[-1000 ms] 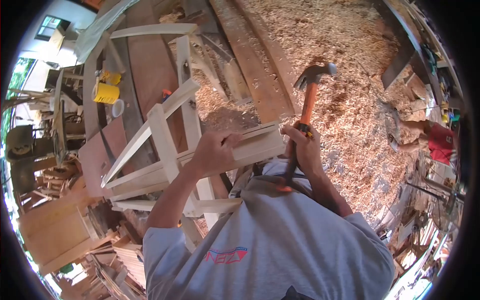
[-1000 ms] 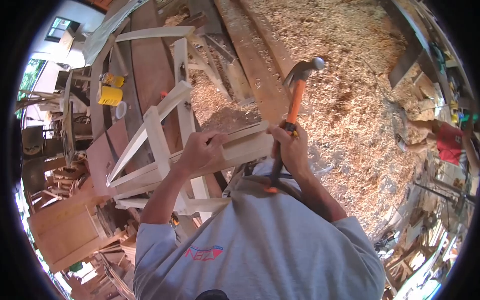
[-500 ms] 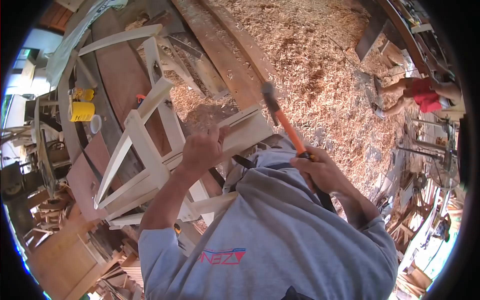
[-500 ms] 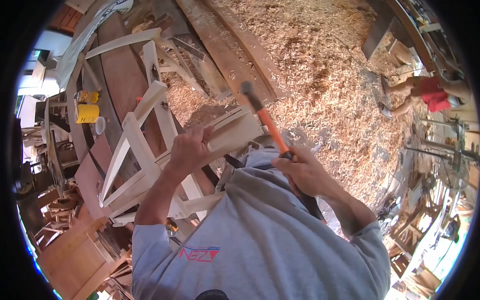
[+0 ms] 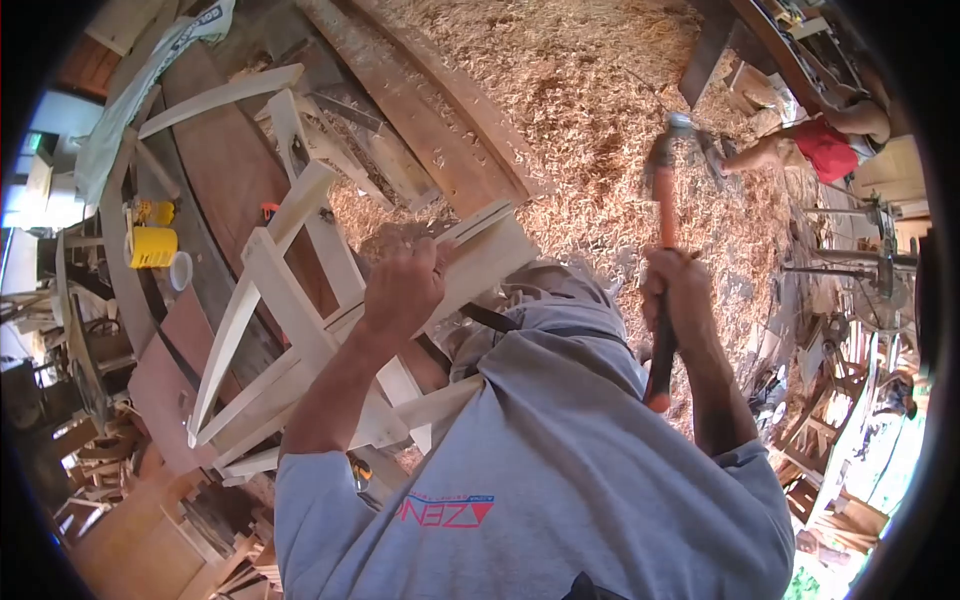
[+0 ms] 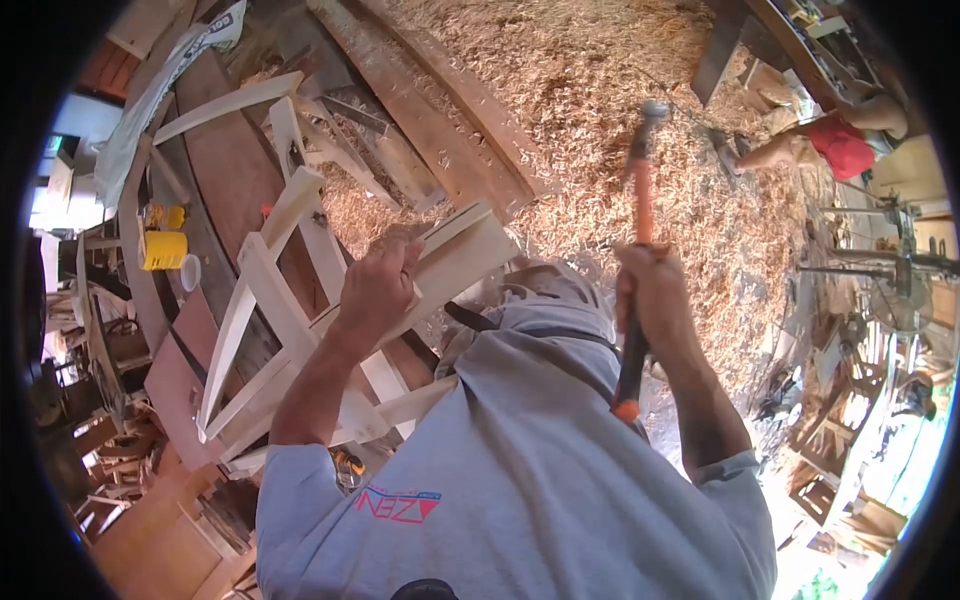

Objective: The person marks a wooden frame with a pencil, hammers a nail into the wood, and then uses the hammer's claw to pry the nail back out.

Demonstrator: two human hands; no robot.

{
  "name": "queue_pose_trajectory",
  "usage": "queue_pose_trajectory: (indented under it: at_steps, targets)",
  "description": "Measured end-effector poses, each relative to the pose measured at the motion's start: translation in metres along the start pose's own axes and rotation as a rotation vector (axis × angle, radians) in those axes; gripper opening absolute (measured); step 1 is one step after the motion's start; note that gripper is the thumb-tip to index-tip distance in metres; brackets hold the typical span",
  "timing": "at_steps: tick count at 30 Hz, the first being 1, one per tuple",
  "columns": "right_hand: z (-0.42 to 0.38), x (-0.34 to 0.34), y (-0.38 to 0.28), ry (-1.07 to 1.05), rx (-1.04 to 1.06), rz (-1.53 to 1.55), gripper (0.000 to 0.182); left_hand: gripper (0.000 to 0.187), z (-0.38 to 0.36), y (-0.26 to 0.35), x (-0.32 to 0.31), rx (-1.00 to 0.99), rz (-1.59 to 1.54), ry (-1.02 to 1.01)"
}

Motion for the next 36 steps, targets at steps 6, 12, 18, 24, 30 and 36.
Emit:
queue_pose_trajectory:
  at_steps: [6, 12, 18, 24, 30, 36]
  targets:
    - [-0.037, -0.068, 0.021, -0.449, 0.024, -0.258, 0.034, 0.034, 0.0, -0.007, -0.002, 0.055, -0.093, -0.017]
    - [0.004, -0.002, -0.001, -0.104, 0.01, -0.174, 0.035, 0.035, 0.0, -0.007, 0.004, 0.064, -0.117, 0.056]
    - [-0.016, -0.04, 0.004, -0.148, 0.018, -0.224, 0.034, 0.037, 0.001, -0.001, 0.008, 0.017, -0.13, 0.038]
    - [-0.028, -0.055, 0.015, -0.427, -0.064, -0.285, 0.029, 0.03, -0.007, -0.008, -0.002, 0.022, -0.152, 0.077]
    - [0.014, -0.011, 0.013, -0.091, -0.177, -0.136, 0.034, 0.023, -0.007, -0.009, -0.001, -0.026, -0.18, 0.137]
    - [-0.046, -0.077, 0.015, -0.489, -0.064, -0.409, 0.031, 0.033, -0.001, -0.01, -0.002, 0.112, -0.104, -0.055]
Point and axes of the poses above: each hand's wrist, its own z-axis towards the middle knuckle, its own x-axis out of the back of the hand, y = z × x, the point moved 9 cm from there along z, towards the middle knuckle, and after that the axes turned 13 degrees about y, right-handed, at the moved point
